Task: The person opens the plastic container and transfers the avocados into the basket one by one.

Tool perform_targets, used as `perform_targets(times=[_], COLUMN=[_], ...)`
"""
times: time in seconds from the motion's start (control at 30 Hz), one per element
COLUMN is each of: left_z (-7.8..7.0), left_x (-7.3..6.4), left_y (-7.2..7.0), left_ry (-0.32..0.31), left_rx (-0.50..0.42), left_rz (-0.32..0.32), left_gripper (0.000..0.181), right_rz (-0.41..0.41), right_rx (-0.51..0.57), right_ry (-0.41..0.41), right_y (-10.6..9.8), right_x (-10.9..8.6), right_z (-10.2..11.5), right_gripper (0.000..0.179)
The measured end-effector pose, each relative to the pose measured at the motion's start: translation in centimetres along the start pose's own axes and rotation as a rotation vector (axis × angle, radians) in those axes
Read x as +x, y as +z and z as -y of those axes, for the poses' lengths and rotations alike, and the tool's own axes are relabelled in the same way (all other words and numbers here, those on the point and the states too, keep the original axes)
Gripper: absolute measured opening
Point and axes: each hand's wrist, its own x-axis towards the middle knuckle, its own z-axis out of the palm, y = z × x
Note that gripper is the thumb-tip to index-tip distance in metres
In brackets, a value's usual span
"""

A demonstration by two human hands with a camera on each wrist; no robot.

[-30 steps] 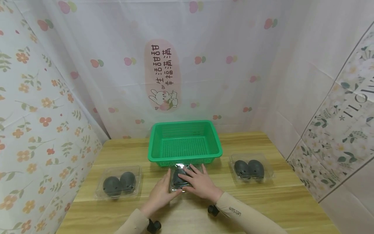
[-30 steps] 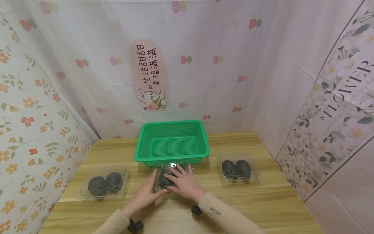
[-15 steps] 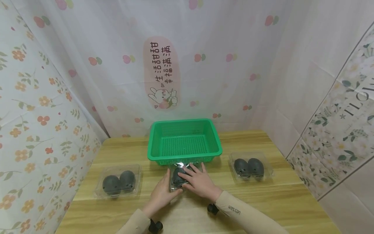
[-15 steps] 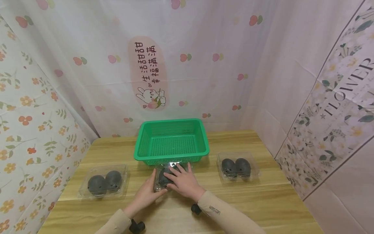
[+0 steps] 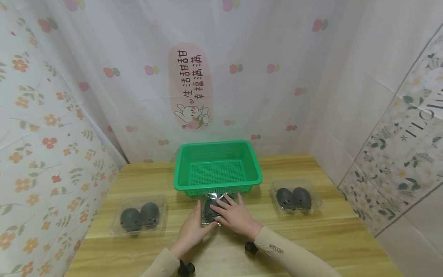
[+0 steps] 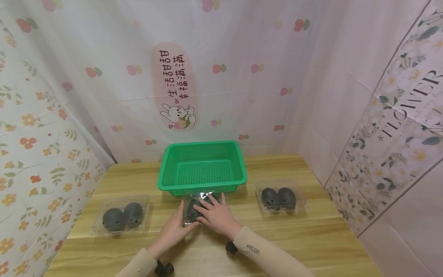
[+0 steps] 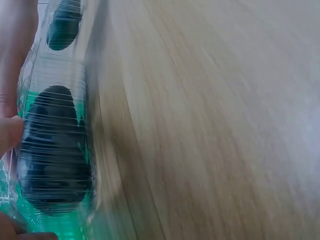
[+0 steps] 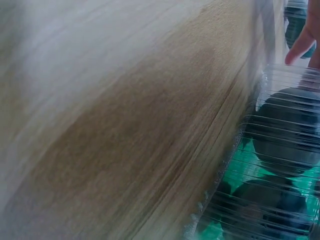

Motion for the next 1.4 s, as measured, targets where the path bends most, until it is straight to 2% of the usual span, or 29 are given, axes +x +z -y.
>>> perform_targets(times=[0.27, 0.67, 0.9, 1.07, 1.23, 1.4], left_z=[-0.1, -0.5, -0.4, -0.2, -0.1, -0.2], left_x=[0.0, -0.1, -0.1, -0.2, -0.2, -0.2], left_y=[0.3, 0.4, 0.6, 0.8, 0.7, 0.5], left_ry=[-0.030, -0.043, -0.029, -0.039, -0.055, -0.046], left_rx=[-0.022, -0.068, -0.059, -0.090, -0.131, -0.143], left_rz=[0.006, 0.003, -0.032, -0.042, -0.057, -0.044], left_gripper=[0.107, 0.104, 0.101, 0.104, 0.107, 0.100], right_rz=[-0.012, -0.002, -0.052, -0.055, -0.108, -0.166], right_rx=[-0.025, -0.027, 0.073, 0.082, 0.112, 0.084], right_ry=[0.003, 0.011, 0.024, 0.013, -0.016, -0.076], right_y=[0.2, 0.7, 0.4, 0.7, 0.6, 0.3], right_x=[0.0, 0.0, 0.0, 0.0, 0.2, 0.7], right_z=[0.0, -0.1, -0.3, -0.3, -0.9, -1.7], right_gripper=[0.047, 0.045, 0.041, 0.045, 0.046, 0.045])
